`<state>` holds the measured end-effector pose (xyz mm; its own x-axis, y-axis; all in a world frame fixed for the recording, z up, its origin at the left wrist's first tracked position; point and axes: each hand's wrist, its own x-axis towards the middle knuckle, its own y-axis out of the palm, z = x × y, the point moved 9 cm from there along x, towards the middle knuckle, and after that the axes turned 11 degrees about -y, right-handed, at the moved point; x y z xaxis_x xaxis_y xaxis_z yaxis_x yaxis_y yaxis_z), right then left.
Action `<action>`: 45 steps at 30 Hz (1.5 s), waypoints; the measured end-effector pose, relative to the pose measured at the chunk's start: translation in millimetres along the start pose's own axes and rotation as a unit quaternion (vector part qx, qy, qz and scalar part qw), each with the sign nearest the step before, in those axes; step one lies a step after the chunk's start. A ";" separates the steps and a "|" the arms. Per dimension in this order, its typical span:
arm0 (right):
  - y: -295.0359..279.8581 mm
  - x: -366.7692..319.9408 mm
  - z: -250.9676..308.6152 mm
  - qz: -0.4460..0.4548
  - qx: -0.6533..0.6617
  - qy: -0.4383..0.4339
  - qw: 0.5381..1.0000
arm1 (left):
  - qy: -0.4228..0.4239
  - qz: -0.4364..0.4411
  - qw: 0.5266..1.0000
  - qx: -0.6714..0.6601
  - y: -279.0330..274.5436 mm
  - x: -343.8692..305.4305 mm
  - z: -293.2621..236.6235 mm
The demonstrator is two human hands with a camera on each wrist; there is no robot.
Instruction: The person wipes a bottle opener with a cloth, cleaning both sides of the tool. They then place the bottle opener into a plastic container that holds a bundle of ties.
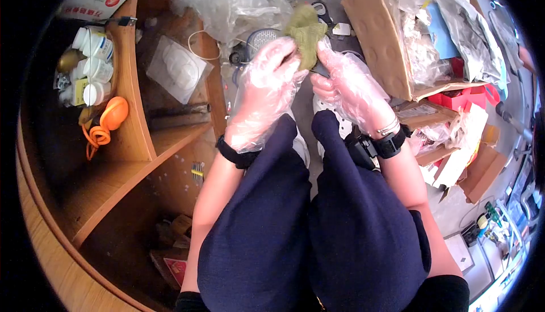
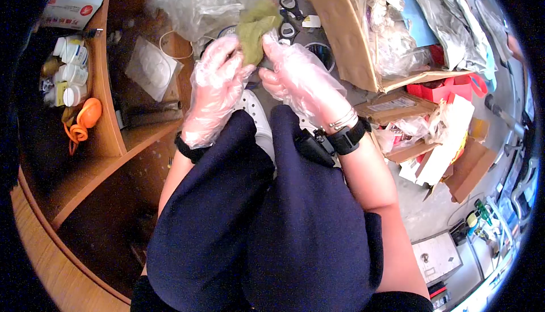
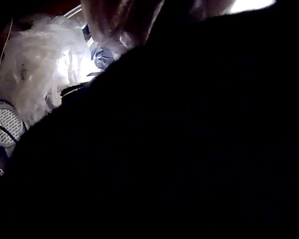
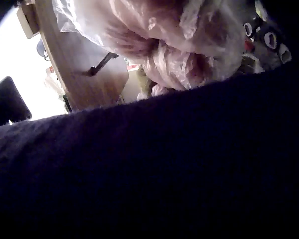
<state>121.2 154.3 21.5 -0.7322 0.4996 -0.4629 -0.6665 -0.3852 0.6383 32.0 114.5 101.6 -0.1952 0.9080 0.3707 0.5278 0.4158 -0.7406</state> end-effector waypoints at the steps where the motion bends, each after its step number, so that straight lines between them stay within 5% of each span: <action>1: 1.4 -1.3 1.3 -0.002 0.001 -0.004 1.000 | -0.018 -0.007 1.000 0.002 -3.4 3.8 1.6; 5: -9.8 6.2 -4.6 0.033 -0.087 0.000 0.996 | -0.039 -0.001 0.999 -0.036 -2.3 6.1 5.8; 7: -12.1 4.8 11.2 -0.009 -0.329 -0.052 0.943 | -0.089 0.016 0.993 -0.071 1.7 6.4 16.5; 8: -17.8 7.5 10.1 -0.008 -0.329 -0.053 0.943 | -0.089 0.016 0.993 -0.071 2.4 7.3 17.1; 10: -11.0 13.2 15.9 0.106 -0.528 -0.148 0.829 | -0.131 0.023 0.987 -0.090 5.1 7.2 24.6; 13: -22.2 15.7 12.2 0.060 -0.460 -0.089 0.881 | -0.113 0.017 0.988 -0.103 6.4 8.1 19.2; 16: -23.1 19.1 10.6 0.086 -0.536 -0.117 0.832 | -0.092 0.057 0.989 -0.106 2.9 10.5 15.5; 17: 3.2 6.1 31.8 0.133 -0.511 -0.297 0.796 | -0.091 0.090 0.987 -0.099 6.2 10.2 16.6; 18: 7.2 2.2 30.6 0.132 -0.510 -0.297 0.797 | -0.090 0.123 0.984 -0.093 11.2 9.1 17.1; 19: -9.4 6.5 14.9 0.066 -0.359 -0.156 0.918 | -0.090 0.123 0.984 -0.093 12.4 8.8 18.1; 20: -18.3 1.6 -8.1 -0.005 -0.187 -0.005 0.982 | -0.093 0.106 0.985 -0.098 11.3 8.7 20.5; 24: -11.3 -6.4 -7.9 -0.018 -0.131 -0.019 0.991 | -0.161 0.021 0.980 -0.110 8.4 5.2 29.7; 30: -40.3 5.4 -25.3 -0.003 -0.128 -0.005 0.992 | -0.135 0.096 0.975 -0.145 18.7 0.6 26.0; 32: -34.6 13.7 -14.6 0.086 -0.369 -0.083 0.922 | -0.127 0.123 0.975 -0.132 22.6 0.8 26.5; 33: -29.6 17.6 -8.3 0.102 -0.544 -0.156 0.818 | -0.125 0.124 0.976 -0.130 22.3 2.2 26.6; 34: -30.0 20.7 -8.3 0.102 -0.543 -0.159 0.819 | -0.124 0.110 0.980 -0.111 19.8 3.6 27.0; 36: -19.7 22.3 -5.1 0.130 -0.640 -0.192 0.732 | -0.122 0.097 0.984 -0.092 18.9 5.2 25.9; 37: -16.3 19.4 -3.7 0.130 -0.640 -0.193 0.732 | -0.157 0.081 0.979 -0.104 19.1 3.0 31.3; 39: -20.2 14.9 -2.1 0.075 -0.566 -0.123 0.811 | -0.191 0.040 0.975 -0.104 20.7 -0.2 39.1; 43: -15.0 12.4 -9.1 0.074 -0.541 -0.078 0.834 | -0.193 -0.063 0.979 -0.019 13.6 -2.4 47.7; 45: 5.6 -5.4 25.0 0.034 -0.481 -0.341 0.807 | -0.200 -0.069 0.977 -0.024 13.6 -2.2 44.8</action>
<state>124.9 168.8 43.0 -0.7422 0.6370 0.2083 -0.6694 -0.6898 -0.2757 2.5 120.5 65.6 -0.5703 0.7944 0.2089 0.5094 0.5416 -0.6687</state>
